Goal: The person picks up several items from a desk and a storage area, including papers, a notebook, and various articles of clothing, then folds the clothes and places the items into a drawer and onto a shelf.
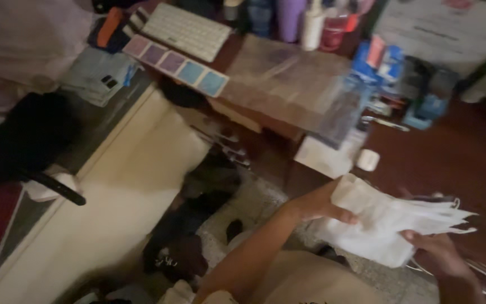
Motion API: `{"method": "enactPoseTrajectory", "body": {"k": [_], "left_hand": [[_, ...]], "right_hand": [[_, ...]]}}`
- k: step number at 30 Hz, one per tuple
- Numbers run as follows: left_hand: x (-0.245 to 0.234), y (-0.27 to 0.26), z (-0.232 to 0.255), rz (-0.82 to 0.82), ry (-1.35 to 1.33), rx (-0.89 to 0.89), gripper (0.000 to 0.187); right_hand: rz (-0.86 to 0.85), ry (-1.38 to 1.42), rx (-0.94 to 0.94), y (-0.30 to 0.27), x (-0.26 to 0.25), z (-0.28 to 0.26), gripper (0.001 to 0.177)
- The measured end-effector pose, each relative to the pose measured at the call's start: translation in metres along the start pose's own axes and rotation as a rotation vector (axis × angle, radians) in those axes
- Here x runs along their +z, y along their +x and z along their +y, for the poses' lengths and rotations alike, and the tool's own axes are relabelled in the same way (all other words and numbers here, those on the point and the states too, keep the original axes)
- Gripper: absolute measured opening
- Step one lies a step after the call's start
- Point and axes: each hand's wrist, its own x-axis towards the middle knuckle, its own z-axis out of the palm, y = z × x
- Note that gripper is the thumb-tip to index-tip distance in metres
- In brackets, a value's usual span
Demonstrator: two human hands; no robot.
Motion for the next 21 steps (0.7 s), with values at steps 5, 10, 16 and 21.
{"method": "enactPoseTrajectory", "body": {"k": [5,10,16,21], "left_hand": [[-0.128,-0.08,-0.007,0.303,-0.222,0.039,0.082],[-0.326,-0.126,-0.082,0.893,-0.436,-0.083,0.063],[-0.446,-0.136,-0.144,1.022,-0.439,-0.129,0.052],[-0.466,-0.129,-0.164,0.933,-0.723,-0.085,0.033]], "right_hand": [[0.082,-0.101,0.022,0.043,0.153,-0.041,0.04],[0.051,-0.309,0.077,0.063,0.267,-0.059,0.034],[0.002,-0.046,0.057,0.037,0.328,-0.006,0.03],[-0.021,-0.214,-0.156,-0.004,0.347,0.016,0.028]]}}
